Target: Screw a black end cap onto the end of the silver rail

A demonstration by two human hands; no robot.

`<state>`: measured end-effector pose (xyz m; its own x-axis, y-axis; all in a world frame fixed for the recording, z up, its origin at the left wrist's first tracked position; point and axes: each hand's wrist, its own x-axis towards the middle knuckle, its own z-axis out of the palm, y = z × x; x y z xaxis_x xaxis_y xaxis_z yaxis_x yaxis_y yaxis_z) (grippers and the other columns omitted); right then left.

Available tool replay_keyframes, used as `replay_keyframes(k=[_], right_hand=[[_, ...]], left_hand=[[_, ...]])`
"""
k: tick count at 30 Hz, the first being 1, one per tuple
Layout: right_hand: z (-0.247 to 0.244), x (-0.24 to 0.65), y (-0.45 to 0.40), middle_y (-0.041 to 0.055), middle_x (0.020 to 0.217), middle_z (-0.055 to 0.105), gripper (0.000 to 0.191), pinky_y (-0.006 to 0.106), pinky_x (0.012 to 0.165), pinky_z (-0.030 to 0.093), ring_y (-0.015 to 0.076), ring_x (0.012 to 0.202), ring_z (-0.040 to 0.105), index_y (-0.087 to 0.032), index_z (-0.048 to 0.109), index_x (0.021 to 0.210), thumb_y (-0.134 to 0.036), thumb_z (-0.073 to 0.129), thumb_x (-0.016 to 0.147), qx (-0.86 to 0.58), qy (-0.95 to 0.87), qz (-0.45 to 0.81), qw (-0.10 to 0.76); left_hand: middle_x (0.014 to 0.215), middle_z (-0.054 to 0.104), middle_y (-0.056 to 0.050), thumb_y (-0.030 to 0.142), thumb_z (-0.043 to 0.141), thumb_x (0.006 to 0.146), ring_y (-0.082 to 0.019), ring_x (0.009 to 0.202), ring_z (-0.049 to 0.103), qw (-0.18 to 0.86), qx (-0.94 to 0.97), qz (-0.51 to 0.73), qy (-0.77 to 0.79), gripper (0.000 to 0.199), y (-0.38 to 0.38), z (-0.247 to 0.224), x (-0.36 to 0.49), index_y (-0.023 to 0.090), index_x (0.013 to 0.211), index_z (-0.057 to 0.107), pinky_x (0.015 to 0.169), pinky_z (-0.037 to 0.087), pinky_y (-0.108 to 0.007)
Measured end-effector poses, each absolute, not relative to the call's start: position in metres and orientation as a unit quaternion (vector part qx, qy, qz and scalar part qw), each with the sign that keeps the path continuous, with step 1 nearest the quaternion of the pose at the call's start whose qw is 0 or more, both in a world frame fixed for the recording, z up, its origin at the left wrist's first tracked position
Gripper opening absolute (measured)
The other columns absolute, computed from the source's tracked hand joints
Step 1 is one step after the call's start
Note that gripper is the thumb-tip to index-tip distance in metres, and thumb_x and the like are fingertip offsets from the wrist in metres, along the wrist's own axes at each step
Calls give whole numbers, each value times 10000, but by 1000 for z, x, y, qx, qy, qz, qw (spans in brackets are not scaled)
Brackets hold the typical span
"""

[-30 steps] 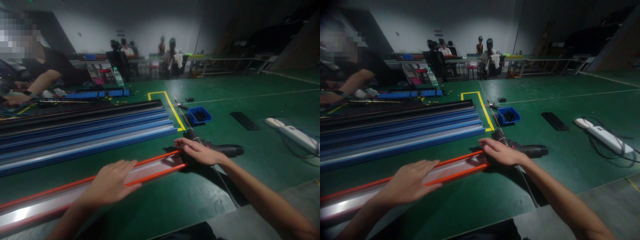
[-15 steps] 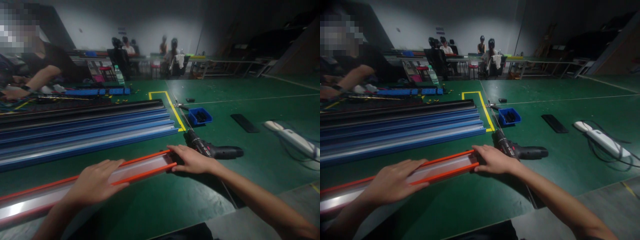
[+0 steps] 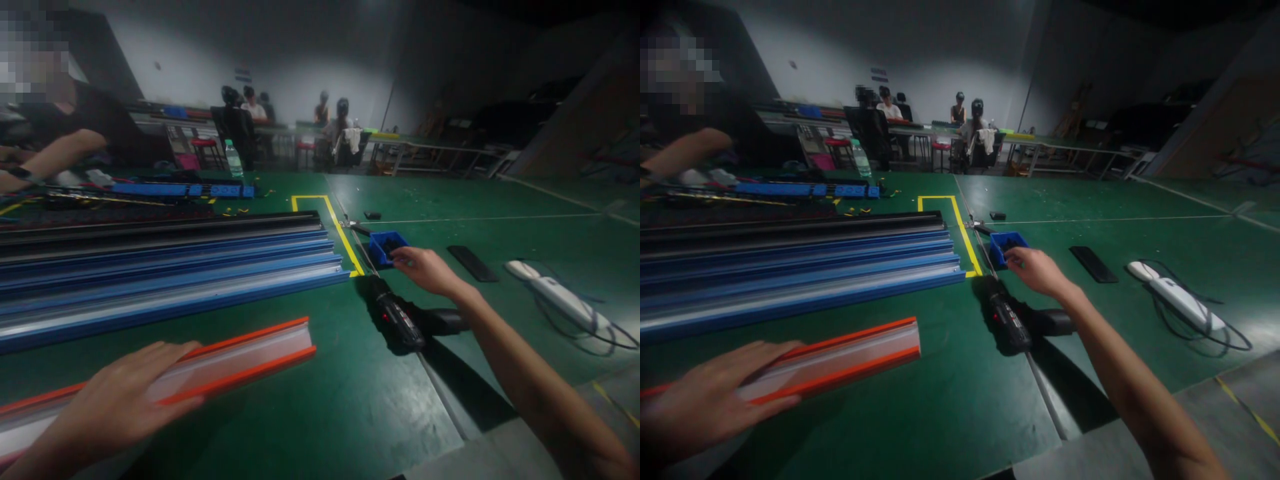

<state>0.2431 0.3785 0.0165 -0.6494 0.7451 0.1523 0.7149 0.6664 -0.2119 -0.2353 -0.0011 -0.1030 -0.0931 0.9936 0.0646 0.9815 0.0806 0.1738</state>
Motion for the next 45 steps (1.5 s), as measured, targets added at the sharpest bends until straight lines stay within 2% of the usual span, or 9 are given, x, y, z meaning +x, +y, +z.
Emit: replay_keyframes(k=[4, 11, 16, 23, 32, 37, 39, 43, 45], right_hand=[[18, 239, 434, 54, 1207, 774, 354, 277, 828, 546, 231, 1063, 729, -239, 675, 1318, -295, 548, 992, -508, -861, -37, 20], [3, 194, 468, 251, 1277, 706, 378, 455, 920, 549, 377, 1150, 694, -114, 734, 1224, -329, 565, 963, -556, -825, -93, -35], [-1, 185, 477, 267, 1187, 734, 369, 451, 919, 555, 375, 1119, 709, -86, 757, 1182, -313, 587, 946, -578, -809, -91, -62], [0, 202, 482, 205, 1211, 735, 425, 422, 851, 570, 356, 1090, 718, -178, 738, 1238, -449, 542, 976, -591, -801, -66, -73], [2, 205, 473, 271, 1229, 710, 452, 431, 870, 546, 355, 1086, 708, -84, 678, 1287, -347, 452, 996, -583, -807, -62, -77], [8, 208, 474, 170, 956, 778, 294, 347, 770, 540, 275, 848, 742, -144, 780, 1092, -246, 576, 907, -570, -813, -18, -115], [9, 207, 473, 164, 899, 773, 290, 335, 736, 530, 272, 805, 736, -132, 789, 1073, -219, 592, 878, -579, -807, -18, -117], [16, 207, 466, 258, 1105, 740, 383, 363, 765, 511, 334, 965, 718, -71, 757, 1178, -246, 571, 893, -605, -790, -60, -77], [26, 209, 462, 276, 1126, 733, 385, 372, 775, 490, 335, 995, 704, -75, 758, 1180, -275, 551, 925, -611, -787, -73, -38]], left_hand=[[1378, 691, -37, 677, 721, 764, -380, 1256, 652, 57, 649, 105, 751, 685, -7, -113, -248, 369, 1373, 664, 1084, 543, -582], [1424, 654, -94, 717, 744, 738, -363, 1296, 622, 93, 640, 101, 756, 780, 1, -99, -237, 298, 1391, 660, 1122, 509, -513], [1439, 639, -88, 752, 717, 743, -344, 1317, 604, 109, 627, 91, 766, 801, 4, -86, -227, 301, 1402, 643, 1140, 480, -503], [1445, 626, -112, 765, 698, 754, -344, 1318, 594, 118, 631, 86, 762, 827, 5, -78, -222, 271, 1413, 625, 1141, 464, -496], [1430, 634, -115, 769, 697, 750, -340, 1287, 611, 117, 631, 98, 760, 814, 7, -71, -215, 265, 1387, 641, 1119, 475, -473], [1425, 626, -131, 761, 663, 795, -335, 1290, 596, 141, 626, 86, 763, 813, 10, -56, -205, 205, 1388, 627, 1140, 442, -488], [1437, 611, -133, 733, 644, 834, -329, 1303, 582, 152, 625, 81, 761, 793, 10, -50, -201, 181, 1402, 608, 1150, 425, -490], [1412, 619, -130, 714, 653, 844, -319, 1281, 589, 156, 622, 83, 763, 781, 11, -44, -197, 171, 1402, 601, 1137, 433, -485], [1395, 632, -126, 723, 664, 829, -320, 1260, 601, 154, 623, 87, 762, 782, 11, -44, -197, 179, 1389, 612, 1122, 449, -485]])
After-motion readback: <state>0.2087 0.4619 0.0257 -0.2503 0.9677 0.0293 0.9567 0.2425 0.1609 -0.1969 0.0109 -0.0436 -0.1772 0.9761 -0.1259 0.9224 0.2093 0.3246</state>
